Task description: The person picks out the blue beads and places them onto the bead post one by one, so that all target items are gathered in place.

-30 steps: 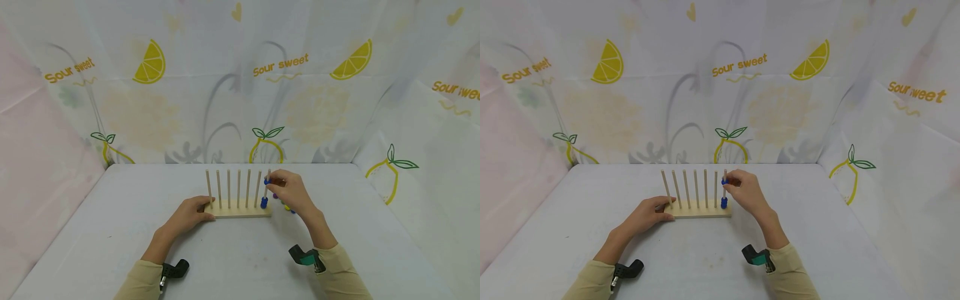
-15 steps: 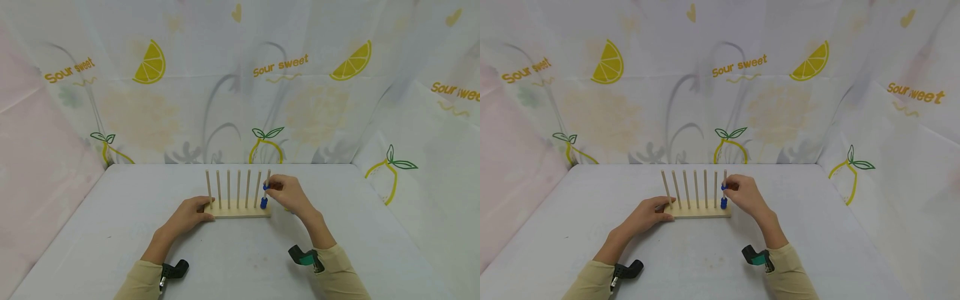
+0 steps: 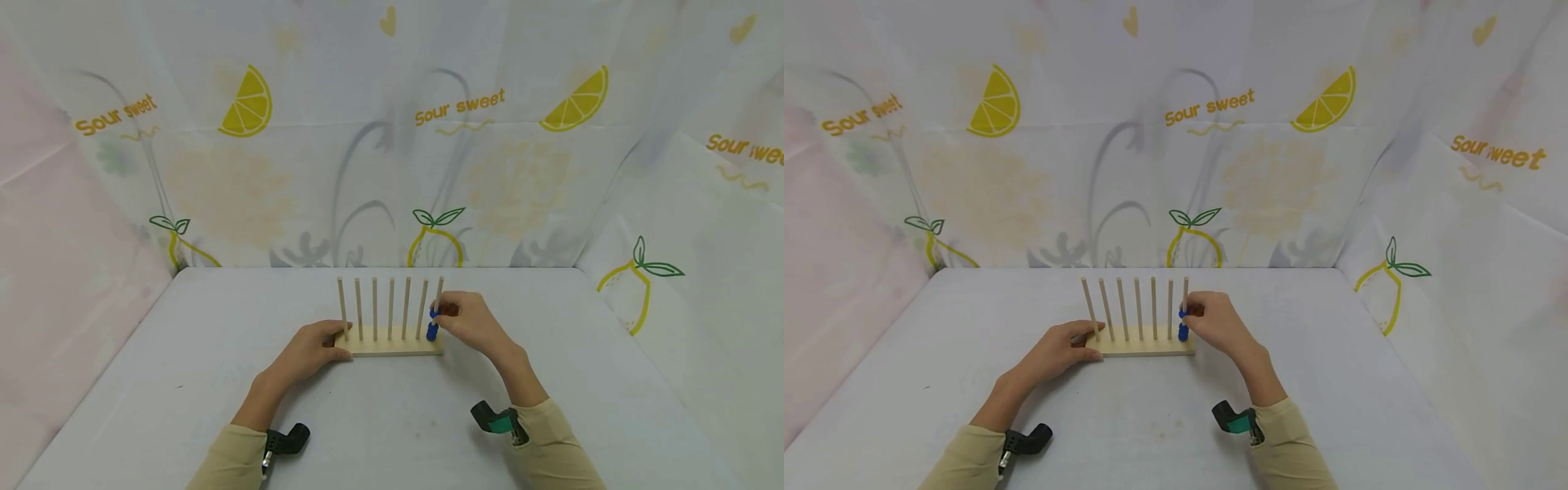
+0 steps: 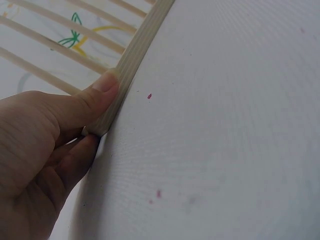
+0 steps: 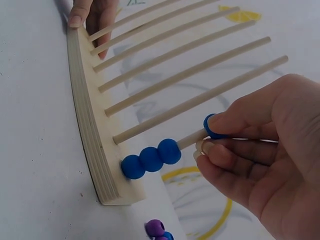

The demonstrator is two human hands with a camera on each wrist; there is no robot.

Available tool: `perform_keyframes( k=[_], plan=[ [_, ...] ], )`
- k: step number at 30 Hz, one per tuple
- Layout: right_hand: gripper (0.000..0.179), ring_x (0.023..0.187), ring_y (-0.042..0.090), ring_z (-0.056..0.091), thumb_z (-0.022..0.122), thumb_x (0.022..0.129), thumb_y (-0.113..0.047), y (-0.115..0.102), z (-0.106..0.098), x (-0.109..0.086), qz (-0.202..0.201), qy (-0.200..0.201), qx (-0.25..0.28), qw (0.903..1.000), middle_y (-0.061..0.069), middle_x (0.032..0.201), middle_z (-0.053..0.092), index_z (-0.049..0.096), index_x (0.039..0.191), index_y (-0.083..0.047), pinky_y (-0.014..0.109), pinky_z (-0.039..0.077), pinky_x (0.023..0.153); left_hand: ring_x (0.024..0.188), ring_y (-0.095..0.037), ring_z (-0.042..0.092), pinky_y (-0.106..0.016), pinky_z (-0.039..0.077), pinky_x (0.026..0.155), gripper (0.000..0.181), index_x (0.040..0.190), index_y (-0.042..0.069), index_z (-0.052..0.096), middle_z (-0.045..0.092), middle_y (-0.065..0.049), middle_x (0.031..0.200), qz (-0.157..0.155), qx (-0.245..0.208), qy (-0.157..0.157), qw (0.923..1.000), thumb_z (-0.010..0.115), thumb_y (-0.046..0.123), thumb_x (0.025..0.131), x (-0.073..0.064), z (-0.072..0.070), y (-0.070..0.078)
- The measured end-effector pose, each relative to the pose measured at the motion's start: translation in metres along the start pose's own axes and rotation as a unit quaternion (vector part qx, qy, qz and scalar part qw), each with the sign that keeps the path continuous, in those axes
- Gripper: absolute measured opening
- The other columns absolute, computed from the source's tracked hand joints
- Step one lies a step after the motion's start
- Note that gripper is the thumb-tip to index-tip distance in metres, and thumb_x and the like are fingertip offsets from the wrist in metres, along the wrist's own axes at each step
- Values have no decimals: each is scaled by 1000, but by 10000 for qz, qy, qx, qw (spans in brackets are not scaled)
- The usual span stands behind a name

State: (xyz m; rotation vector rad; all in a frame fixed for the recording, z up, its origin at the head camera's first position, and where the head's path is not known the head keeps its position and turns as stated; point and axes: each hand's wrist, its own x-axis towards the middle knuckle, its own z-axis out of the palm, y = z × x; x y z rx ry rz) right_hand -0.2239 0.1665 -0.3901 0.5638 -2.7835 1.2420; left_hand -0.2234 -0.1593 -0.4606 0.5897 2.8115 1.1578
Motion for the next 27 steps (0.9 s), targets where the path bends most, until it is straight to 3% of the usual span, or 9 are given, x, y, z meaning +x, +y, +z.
perform_keyframes(
  k=[27],
  plan=[
    [3,75,14,59,73,85,-6,10,6,3,168,-468,-135,9987,4,83,69,71,88,-6,27,50,65,131,-32,55,-50,45,108,56,133,13,64,64,-11,136,16,-4,-20,10000,81,27,82,-1,-1,2]
  ],
)
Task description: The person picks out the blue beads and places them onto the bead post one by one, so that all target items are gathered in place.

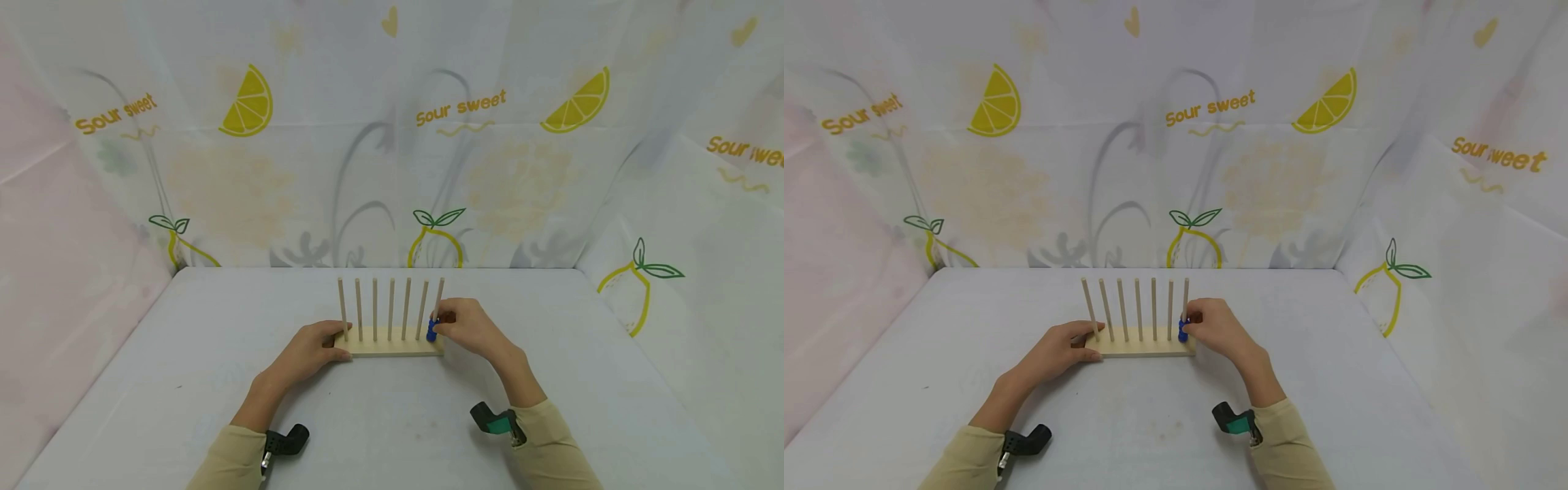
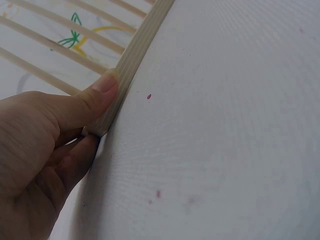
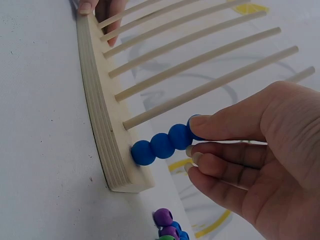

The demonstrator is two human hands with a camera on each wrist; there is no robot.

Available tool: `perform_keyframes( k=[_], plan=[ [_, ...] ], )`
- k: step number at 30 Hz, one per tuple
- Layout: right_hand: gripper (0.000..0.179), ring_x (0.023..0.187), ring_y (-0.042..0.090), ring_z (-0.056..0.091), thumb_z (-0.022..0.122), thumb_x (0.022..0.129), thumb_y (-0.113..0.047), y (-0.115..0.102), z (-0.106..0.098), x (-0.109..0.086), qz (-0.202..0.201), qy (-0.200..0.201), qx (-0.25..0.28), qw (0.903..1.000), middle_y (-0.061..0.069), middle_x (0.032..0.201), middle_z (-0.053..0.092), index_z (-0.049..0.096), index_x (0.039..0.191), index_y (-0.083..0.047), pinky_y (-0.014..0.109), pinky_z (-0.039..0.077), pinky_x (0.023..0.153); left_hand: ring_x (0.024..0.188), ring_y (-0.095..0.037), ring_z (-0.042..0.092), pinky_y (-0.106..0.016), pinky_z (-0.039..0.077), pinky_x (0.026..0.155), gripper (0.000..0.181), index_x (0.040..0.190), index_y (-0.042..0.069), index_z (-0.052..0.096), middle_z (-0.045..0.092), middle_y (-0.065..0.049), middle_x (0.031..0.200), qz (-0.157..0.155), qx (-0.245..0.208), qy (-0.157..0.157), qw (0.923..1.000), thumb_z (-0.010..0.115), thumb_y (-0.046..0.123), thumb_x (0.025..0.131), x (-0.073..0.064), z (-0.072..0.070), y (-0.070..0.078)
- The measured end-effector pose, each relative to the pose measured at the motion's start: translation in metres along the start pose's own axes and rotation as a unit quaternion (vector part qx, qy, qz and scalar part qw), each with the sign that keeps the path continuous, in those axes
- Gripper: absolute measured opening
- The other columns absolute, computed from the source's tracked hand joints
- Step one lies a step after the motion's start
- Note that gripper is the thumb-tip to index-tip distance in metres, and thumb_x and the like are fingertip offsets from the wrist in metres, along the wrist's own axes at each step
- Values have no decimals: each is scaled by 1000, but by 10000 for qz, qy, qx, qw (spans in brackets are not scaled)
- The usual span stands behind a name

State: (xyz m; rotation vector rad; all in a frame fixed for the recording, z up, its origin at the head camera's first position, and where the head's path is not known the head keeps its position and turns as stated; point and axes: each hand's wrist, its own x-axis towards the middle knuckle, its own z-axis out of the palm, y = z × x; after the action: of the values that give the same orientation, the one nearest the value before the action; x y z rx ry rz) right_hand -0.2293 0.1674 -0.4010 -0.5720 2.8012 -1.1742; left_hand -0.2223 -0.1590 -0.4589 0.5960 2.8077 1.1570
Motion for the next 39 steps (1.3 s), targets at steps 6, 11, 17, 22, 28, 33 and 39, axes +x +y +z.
perform_keyframes(
  k=[6,11,17,22,28,33,39],
  plan=[
    [4,77,13,60,72,86,-8,0,-1,0,56,-56,-71,9999,4,83,69,70,89,-6,27,50,66,131,-32,56,-50,46,107,55,132,12,65,64,-11,136,8,46,-9,10000,81,27,82,0,-1,2],
    [5,77,13,61,71,87,-7,-1,-2,-1,68,-91,-83,9999,4,84,70,72,92,-7,28,51,67,130,-32,56,-50,46,107,54,132,12,65,64,-11,135,3,48,11,10000,81,26,82,0,-1,2],
    [6,77,13,60,71,88,-7,-1,-3,-1,59,-111,-112,9999,4,83,70,72,93,-7,28,51,67,130,-31,56,-50,47,106,54,132,12,65,64,-11,136,-13,-14,4,10000,81,26,82,-1,-1,2],
    [7,78,14,61,71,87,-8,1,-5,-1,11,-109,-193,9998,5,85,70,73,94,-7,28,52,68,129,-31,57,-49,47,106,54,132,12,65,64,-11,135,5,2,-8,10000,81,26,82,-1,-1,2],
    [13,81,14,62,70,89,-8,5,-10,-4,84,-38,-384,9992,5,89,70,74,102,-8,27,52,69,130,-32,56,-50,47,106,55,133,12,64,64,-12,135,29,8,-12,10000,80,25,83,-2,-2,3],
    [14,84,16,64,69,90,-7,9,-15,-5,168,30,-346,9993,6,92,71,73,103,-8,29,53,72,128,-30,57,-49,48,105,54,133,12,64,64,-11,134,9,0,-15,10000,80,25,83,-2,-2,3],
    [17,88,18,67,69,91,-8,12,-19,-6,251,78,-277,9993,8,96,73,73,107,-3,29,55,72,127,-28,58,-49,48,104,54,132,13,65,65,-10,134,-15,35,-18,10000,80,26,83,-1,-2,3]
  ],
)
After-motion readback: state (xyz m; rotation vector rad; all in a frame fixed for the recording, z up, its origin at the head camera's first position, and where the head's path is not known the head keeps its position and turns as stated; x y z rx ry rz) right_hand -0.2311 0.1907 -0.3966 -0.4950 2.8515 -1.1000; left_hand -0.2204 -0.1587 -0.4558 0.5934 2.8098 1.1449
